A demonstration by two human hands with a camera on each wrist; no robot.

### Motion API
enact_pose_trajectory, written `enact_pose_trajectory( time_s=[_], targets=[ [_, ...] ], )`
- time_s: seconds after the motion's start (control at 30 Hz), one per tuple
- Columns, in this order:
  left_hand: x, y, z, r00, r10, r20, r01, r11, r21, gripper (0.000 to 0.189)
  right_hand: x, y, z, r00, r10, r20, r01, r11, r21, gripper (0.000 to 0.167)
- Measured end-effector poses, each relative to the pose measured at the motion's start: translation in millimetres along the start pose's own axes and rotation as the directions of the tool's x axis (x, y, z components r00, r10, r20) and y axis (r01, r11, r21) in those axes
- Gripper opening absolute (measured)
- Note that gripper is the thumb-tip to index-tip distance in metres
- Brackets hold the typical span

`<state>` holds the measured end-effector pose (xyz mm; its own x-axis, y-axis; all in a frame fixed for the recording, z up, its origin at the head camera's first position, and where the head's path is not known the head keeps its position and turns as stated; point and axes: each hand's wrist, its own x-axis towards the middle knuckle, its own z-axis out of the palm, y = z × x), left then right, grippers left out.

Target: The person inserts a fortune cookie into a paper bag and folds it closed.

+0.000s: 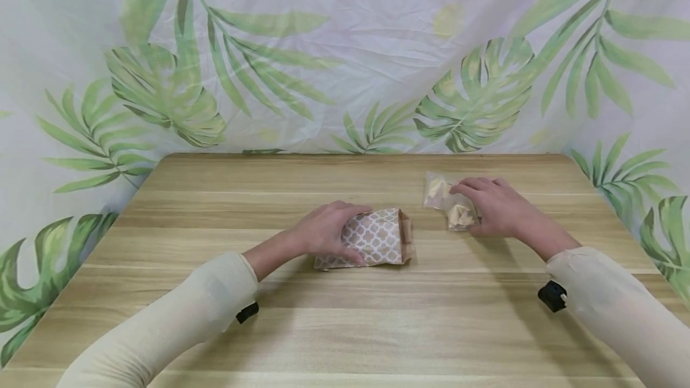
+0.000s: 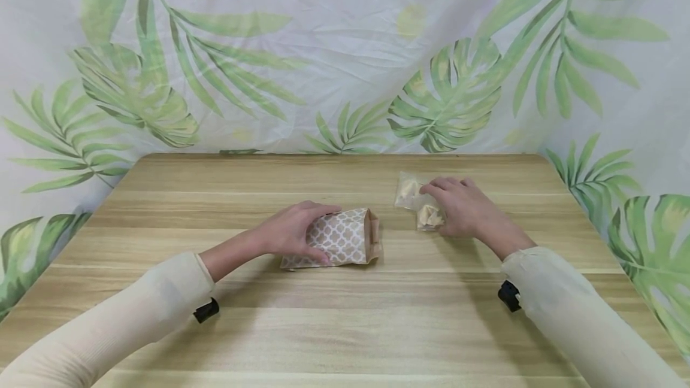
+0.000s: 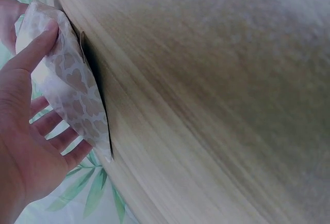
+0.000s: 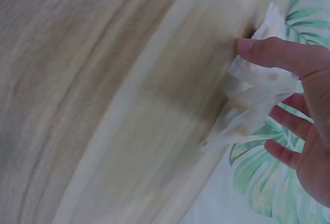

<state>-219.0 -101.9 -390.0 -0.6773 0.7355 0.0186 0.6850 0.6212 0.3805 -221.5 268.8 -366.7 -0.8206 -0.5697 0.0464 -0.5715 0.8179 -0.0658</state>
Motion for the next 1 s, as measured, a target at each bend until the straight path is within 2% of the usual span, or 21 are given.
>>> enact_pose_trajectory(
  time_s=[0.17,0.33,0.53,0.73,1.0],
  targets=[
    [0.2,0.7,-0.8,1.000,-0.004,0.003,0.004,1.000,-0.001,0.100,-1.2,3.2,5.1,1.000,-0.014,-0.013,0.014,1.000,-0.010,0.076],
    [1.1,1.4,-0.6,1.000,-0.006,0.015,0.006,1.000,-0.001,0.101,-2.4,3.1,8.9,0.999,-0.013,-0.043,0.013,1.000,0.009,0.068],
    [0.7,0.8,-0.9,1.000,-0.007,0.009,0.007,1.000,0.003,0.100,-1.2,-1.1,7.5,0.997,0.003,-0.071,0.004,0.996,0.093,0.068],
    [0.1,0.4,-0.3,1.000,-0.001,0.000,0.001,1.000,0.006,0.100,-0.7,-5.7,7.5,0.995,-0.004,-0.100,0.025,0.976,0.216,0.073],
    [0.6,-1.2,1.5,1.000,0.008,-0.005,-0.008,1.000,0.006,0.100,0.3,-7.9,9.4,0.990,-0.022,-0.143,0.062,0.956,0.286,0.075]
  ],
)
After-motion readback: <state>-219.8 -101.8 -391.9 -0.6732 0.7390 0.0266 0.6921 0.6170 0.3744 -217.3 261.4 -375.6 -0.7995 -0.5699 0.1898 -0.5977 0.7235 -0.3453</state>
